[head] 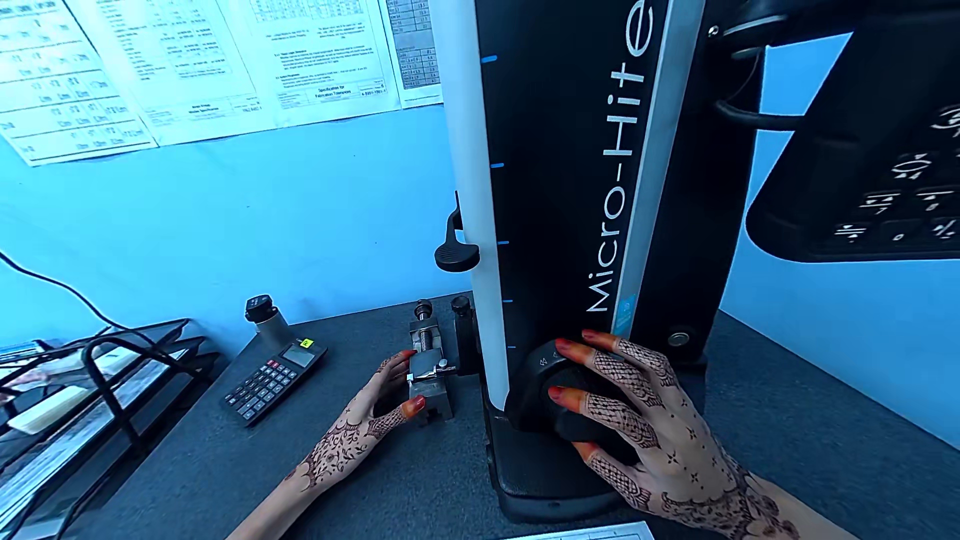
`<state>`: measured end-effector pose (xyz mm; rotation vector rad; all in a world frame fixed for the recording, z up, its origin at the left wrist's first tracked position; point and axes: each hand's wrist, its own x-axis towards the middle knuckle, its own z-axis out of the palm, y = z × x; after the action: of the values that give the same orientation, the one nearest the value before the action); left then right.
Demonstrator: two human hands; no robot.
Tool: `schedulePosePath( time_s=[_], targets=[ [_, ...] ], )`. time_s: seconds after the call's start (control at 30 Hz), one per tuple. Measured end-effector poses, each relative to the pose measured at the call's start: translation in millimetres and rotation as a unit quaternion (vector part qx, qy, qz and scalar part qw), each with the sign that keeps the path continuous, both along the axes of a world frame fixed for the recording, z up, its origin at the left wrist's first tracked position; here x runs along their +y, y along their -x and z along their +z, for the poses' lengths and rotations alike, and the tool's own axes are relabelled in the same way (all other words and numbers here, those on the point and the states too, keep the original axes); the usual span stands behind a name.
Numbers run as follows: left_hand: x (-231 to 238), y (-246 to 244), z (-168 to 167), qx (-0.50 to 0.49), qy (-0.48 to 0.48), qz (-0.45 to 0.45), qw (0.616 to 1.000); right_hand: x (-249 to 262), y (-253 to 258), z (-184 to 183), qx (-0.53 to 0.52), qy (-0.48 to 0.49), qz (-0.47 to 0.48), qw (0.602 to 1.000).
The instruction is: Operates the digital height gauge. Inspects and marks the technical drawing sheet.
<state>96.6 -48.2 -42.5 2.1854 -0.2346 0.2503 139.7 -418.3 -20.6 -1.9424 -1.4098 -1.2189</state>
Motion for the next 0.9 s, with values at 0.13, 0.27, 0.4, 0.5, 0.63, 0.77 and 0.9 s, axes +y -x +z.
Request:
schedulePosePath(
  time_s=[0.13, 0.27, 0.4, 0.5, 0.63, 0.77, 0.9],
  targets=[
    [-1.0, 0.5, 0.7, -0.004, 0.008, -0.001, 1.0, 0.7, 0.0, -0.1, 0.003, -0.002, -0.005, 1.0],
    [-1.3, 1.2, 0.4, -0.012, 0.012, -0.005, 1.0, 0.5, -0.8, -1.5, 0.003, -0.002, -0.003, 1.0],
    [-1.0, 0.1, -0.5, -0.015, 0.014, -0.012, 1.0, 0.3, -0.5, -1.0, 0.003, -0.005, -0.002, 1.0],
    [0.0, -0.3, -1.2, -0.015, 0.017, -0.014, 1.0, -0.1, -1.3, -1.8, 0.006, -0.004, 0.0, 1.0],
    [1.3, -1.9, -1.3, -0.017, 0.014, -0.019, 1.0, -0.2, -0.8, -0.6, 0.008, -0.002, -0.002, 1.0],
    [0.5, -2.3, -0.2, -0.021, 0.02, -0.025, 0.999, -0.7, -1.8, -1.1, 0.006, -0.004, -0.003, 1.0],
    [1.0, -3.3, -2.1, -0.028, 0.026, -0.026, 0.999, -0.7, -0.9, 0.4, 0.004, -0.001, -0.007, 1.0]
  ],
)
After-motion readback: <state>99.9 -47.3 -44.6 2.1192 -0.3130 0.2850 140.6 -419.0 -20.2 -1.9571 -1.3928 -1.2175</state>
